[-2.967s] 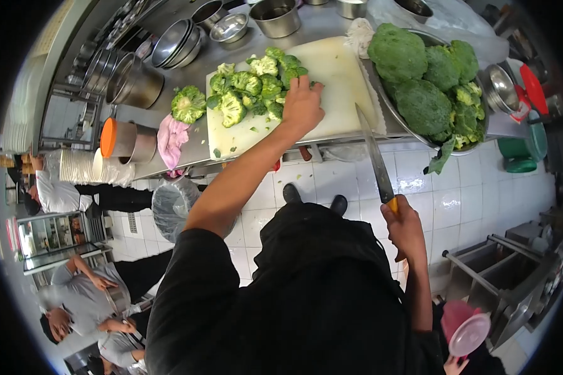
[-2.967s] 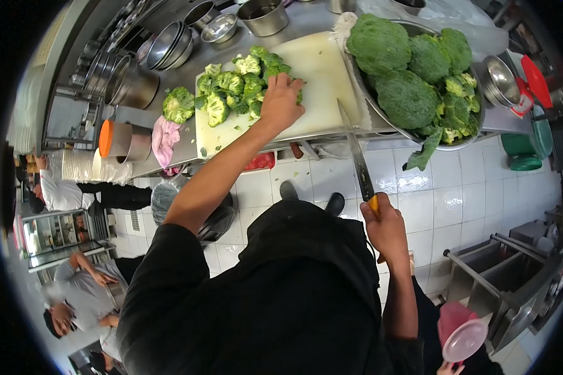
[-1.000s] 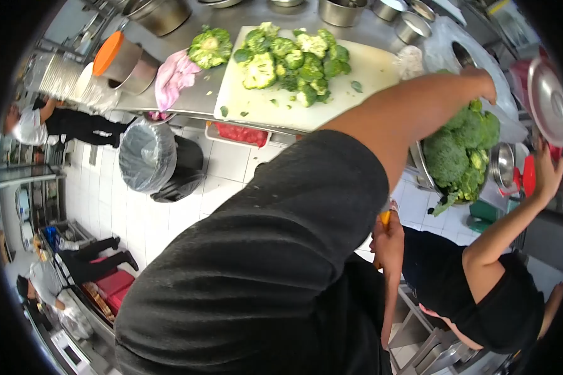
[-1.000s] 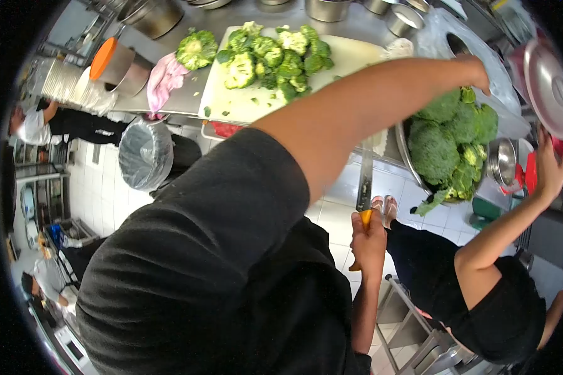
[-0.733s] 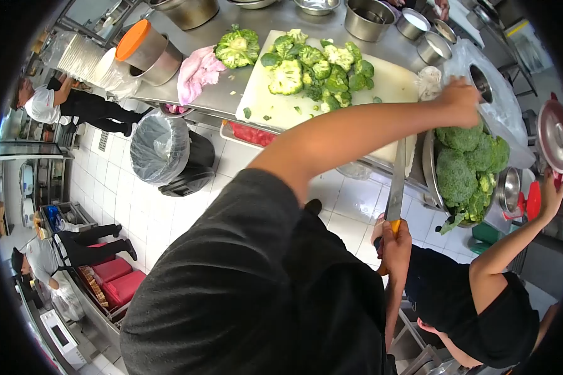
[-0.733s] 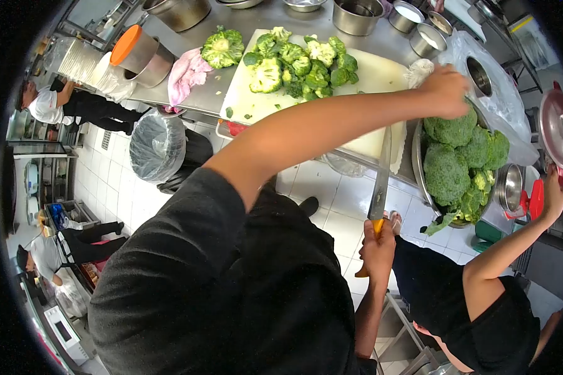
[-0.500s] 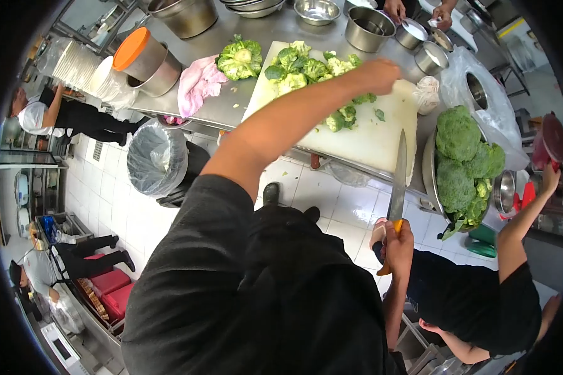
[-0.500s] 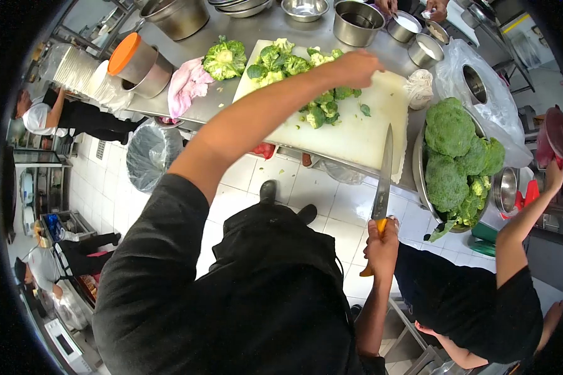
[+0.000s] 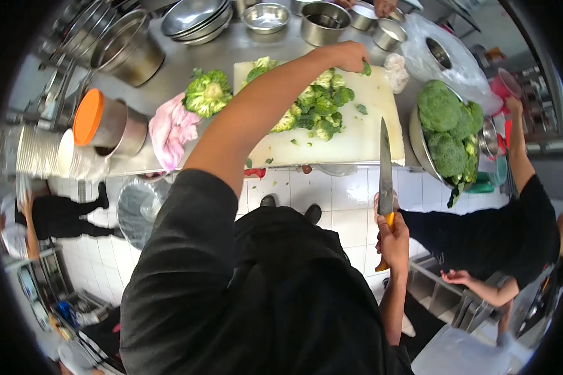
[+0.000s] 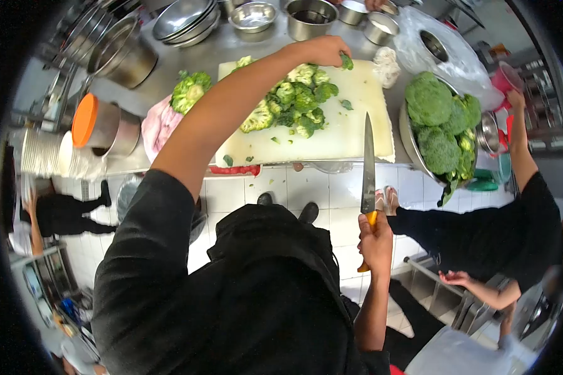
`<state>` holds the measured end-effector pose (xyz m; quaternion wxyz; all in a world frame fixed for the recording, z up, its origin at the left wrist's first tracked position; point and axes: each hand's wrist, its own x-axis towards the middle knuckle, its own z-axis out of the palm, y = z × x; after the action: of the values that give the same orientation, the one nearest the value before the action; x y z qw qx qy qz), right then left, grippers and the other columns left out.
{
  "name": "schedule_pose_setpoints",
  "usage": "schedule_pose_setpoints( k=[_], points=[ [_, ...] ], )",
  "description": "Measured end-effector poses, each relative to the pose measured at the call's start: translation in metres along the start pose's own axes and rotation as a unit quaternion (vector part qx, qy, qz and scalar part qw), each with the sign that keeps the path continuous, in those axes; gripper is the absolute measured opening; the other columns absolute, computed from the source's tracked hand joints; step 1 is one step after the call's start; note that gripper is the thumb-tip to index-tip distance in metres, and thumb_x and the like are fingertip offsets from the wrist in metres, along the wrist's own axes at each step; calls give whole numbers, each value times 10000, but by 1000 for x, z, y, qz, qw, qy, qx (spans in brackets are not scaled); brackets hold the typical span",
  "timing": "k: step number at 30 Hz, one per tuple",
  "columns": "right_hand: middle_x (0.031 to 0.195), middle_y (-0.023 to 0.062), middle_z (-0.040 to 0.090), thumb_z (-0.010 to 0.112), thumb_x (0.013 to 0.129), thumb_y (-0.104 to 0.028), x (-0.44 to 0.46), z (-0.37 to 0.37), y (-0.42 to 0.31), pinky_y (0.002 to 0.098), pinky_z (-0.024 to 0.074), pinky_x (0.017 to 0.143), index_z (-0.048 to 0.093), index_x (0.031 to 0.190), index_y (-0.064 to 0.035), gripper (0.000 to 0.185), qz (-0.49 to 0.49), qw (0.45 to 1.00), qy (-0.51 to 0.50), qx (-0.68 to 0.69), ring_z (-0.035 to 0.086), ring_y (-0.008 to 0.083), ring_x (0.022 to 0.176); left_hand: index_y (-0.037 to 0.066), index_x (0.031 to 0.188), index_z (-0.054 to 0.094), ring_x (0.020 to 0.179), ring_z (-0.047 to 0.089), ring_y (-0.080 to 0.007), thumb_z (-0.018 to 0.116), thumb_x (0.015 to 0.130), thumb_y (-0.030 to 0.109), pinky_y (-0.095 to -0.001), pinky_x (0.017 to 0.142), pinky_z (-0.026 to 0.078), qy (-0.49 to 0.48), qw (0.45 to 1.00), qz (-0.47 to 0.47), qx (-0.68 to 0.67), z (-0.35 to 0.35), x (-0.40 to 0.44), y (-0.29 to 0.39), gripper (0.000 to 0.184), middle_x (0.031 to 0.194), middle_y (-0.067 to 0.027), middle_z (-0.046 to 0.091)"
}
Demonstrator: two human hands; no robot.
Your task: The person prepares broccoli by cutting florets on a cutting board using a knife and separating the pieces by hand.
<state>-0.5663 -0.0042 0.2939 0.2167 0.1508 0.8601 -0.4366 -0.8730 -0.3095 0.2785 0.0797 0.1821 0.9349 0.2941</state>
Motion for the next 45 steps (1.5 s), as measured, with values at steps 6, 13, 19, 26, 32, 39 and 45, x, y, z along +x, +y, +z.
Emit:
schedule_pose_setpoints(
  k=[6,13,19,26,32,39,45],
  points=[
    [589,-5,476,599,971,-202,-17,18,1,242,381,407,551,1061,-11,216,21,999,18,38,458,80,443,48,1193,585,1035,609,-348,679,731,254,-425,893,487,-64,990,22,122,23,14,-8,515,1100,-160,643],
    [589,-1,483,604,969,-205,-23,29,-7,246,380,409,555,1033,-4,217,21,999,35,30,463,79,447,140,1416,459,1168,573,-336,689,708,239,-408,934,478,-164,980,66,96,39,6,3,752,1194,-208,623],
    [588,-4,481,604,970,-204,-18,32,-11,250,377,413,555,1005,-8,206,20,999,22,39,458,76,447,258,1516,287,1262,497,-369,835,575,150,-451,930,483,-287,932,35,220,50,-4,34,1094,1489,-220,338],
    [587,-3,487,603,972,-215,-2,18,-2,254,381,418,533,953,-19,209,14,999,6,43,465,78,450,238,1500,258,1157,561,-404,878,547,152,-485,849,515,-293,924,11,245,56,11,31,1140,1487,-232,273],
    [583,8,502,615,963,-214,26,-11,7,258,391,425,544,970,-8,218,-1,999,-14,32,478,87,454,200,1481,260,1058,607,-397,862,542,98,-457,797,539,-286,922,-62,255,70,23,28,1120,1410,-242,347],
    [645,87,591,627,949,-229,68,-44,27,317,453,515,574,1031,4,253,-41,997,-62,1,568,166,524,172,1411,334,1001,610,-422,794,563,60,-456,731,525,-193,935,-107,278,74,-2,33,972,1247,-237,486],
    [753,220,653,636,933,-278,96,-57,46,408,500,655,577,1129,32,373,-109,990,-75,-46,656,363,690,187,1378,356,1017,619,-396,753,589,56,-469,748,504,-158,959,-98,215,65,10,18,893,1129,-220,578]
  ],
)
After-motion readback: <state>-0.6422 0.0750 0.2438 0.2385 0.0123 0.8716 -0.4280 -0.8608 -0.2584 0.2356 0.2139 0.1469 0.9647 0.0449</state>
